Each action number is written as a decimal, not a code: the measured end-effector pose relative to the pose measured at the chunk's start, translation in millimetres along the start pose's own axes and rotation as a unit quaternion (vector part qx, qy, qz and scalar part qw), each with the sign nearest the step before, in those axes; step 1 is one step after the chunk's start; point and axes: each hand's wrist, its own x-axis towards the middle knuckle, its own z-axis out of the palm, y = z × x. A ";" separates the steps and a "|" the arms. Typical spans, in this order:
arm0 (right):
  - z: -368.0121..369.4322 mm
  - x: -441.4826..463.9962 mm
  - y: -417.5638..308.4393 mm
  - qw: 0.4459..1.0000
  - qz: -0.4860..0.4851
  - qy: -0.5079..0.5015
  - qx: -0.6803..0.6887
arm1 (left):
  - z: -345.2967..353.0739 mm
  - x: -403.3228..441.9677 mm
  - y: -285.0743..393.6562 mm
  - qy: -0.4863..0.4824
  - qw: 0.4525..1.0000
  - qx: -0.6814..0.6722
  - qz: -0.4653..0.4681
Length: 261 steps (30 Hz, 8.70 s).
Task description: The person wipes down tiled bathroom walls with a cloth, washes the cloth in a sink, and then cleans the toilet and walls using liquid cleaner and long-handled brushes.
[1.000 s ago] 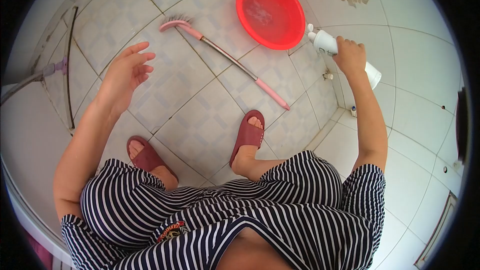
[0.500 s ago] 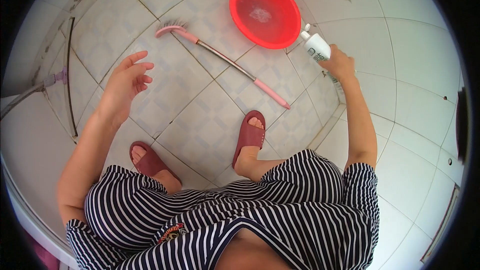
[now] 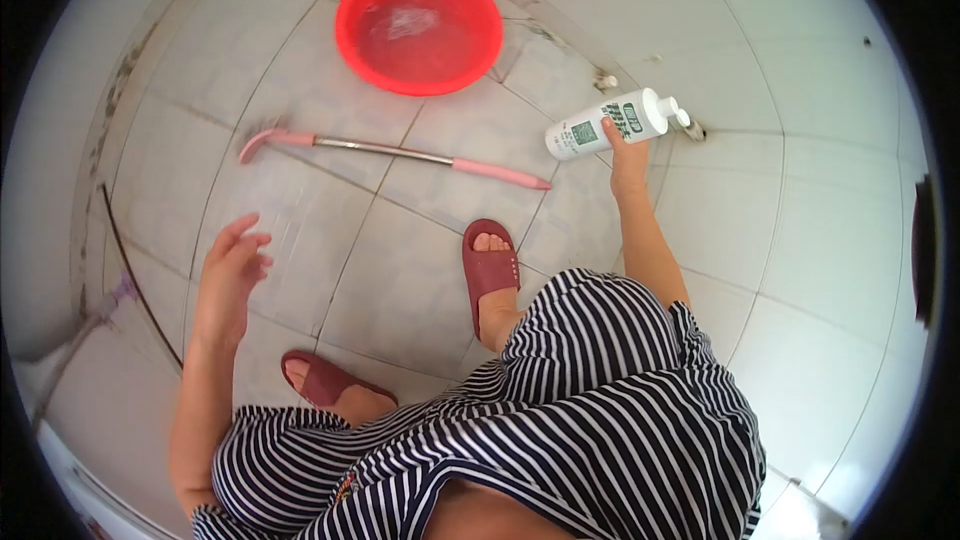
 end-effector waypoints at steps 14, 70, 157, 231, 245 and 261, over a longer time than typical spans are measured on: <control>-168.9 -44.2 85.2 0.914 -0.004 0.405 0.030 | 1.4 18.7 -15.8 0.007 0.999 -0.025 -0.044; -211.7 24.6 -41.1 0.674 -0.249 0.060 -0.693 | 12.9 43.8 -16.2 -0.027 0.995 -0.013 -0.092; 72.4 -46.3 -157.9 0.711 -0.104 -0.307 -0.624 | 65.9 22.7 91.1 -0.084 0.758 0.571 0.303; -66.8 -13.3 -229.1 0.688 -0.178 0.099 -0.696 | 93.4 10.3 99.2 -0.150 0.772 0.565 0.248; -75.6 19.3 -294.0 0.865 -0.211 0.272 -0.365 | 106.0 29.1 96.7 -0.158 0.767 0.574 0.241; -105.9 -9.0 -272.5 0.797 -0.301 0.237 -0.467 | 109.6 40.8 92.1 -0.191 0.759 0.570 0.251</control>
